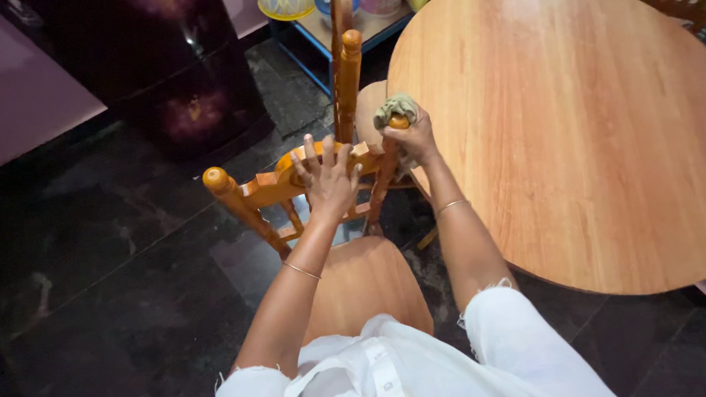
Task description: The person wipes a wooden chair with a cloth, cleaning the backrest, seat, and legs. They flip the chair upside down to clean the underside and legs, then return it to an upright position to continue wiping the backrest and seat.
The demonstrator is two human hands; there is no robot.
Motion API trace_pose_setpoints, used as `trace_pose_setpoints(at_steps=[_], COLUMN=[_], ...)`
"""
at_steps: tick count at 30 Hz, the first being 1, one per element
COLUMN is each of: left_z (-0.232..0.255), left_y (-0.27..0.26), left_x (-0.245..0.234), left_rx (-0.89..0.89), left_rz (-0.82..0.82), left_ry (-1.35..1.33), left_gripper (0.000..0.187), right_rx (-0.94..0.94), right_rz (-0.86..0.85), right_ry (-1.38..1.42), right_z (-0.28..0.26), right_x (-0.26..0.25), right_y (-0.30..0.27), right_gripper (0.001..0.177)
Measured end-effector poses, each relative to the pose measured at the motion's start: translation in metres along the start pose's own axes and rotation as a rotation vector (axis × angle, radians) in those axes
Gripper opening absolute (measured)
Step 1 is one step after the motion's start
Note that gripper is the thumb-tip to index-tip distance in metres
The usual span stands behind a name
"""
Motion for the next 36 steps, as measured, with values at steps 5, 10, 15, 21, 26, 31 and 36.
trace_pose_setpoints(at_steps=[5, 10, 15, 21, 26, 31, 36], left_z=[0.0, -0.002, -0.003, -0.009, -0.017, -0.024, -0.042], left_y=[-0.001, -0.002, -0.001, -0.004, -0.005, -0.01, -0.027], left_x=[0.01, 0.009, -0.001, -0.019, -0.035, -0.038, -0.053], left_rx=[-0.009, 0.004, 0.02, 0.066, 0.116, 0.112, 0.058], left_rz=[-0.025, -0.017, -0.002, 0.056, 0.057, 0.029, 0.042], left_ry=[0.044, 0.037, 0.04, 0.098, 0.042, 0.062, 0.116], left_gripper=[0.048, 0.046, 0.046, 0.04, 0.037, 0.038, 0.044], right_rx=[-0.141, -0.242, -0.222, -0.151, 0.207, 0.557, 0.282], right_rz=[-0.006, 0.494, 0.634, 0.554, 0.39, 0.196, 0.41], right_ry=[0.067, -0.301, -0.326, -0.485, 0.095, 0.745, 0.723], right_z=[0.021, 0.016, 0.015, 0.045, 0.116, 0.115, 0.079], right_x=[0.001, 0.021, 0.037, 0.037, 0.038, 0.078, 0.088], right_y=[0.005, -0.021, -0.037, -0.082, -0.152, -0.204, -0.175], right_gripper=[0.05, 0.049, 0.066, 0.069, 0.057, 0.05, 0.038])
Point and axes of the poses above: each hand's wrist, its own y-axis towards the middle knuckle, its own x-axis out of the palm, z = x × y, the point moved 4 cm from there along y, towards the middle knuckle, and after that the axes turned 3 degrees about -y, right-handed, at the moved point
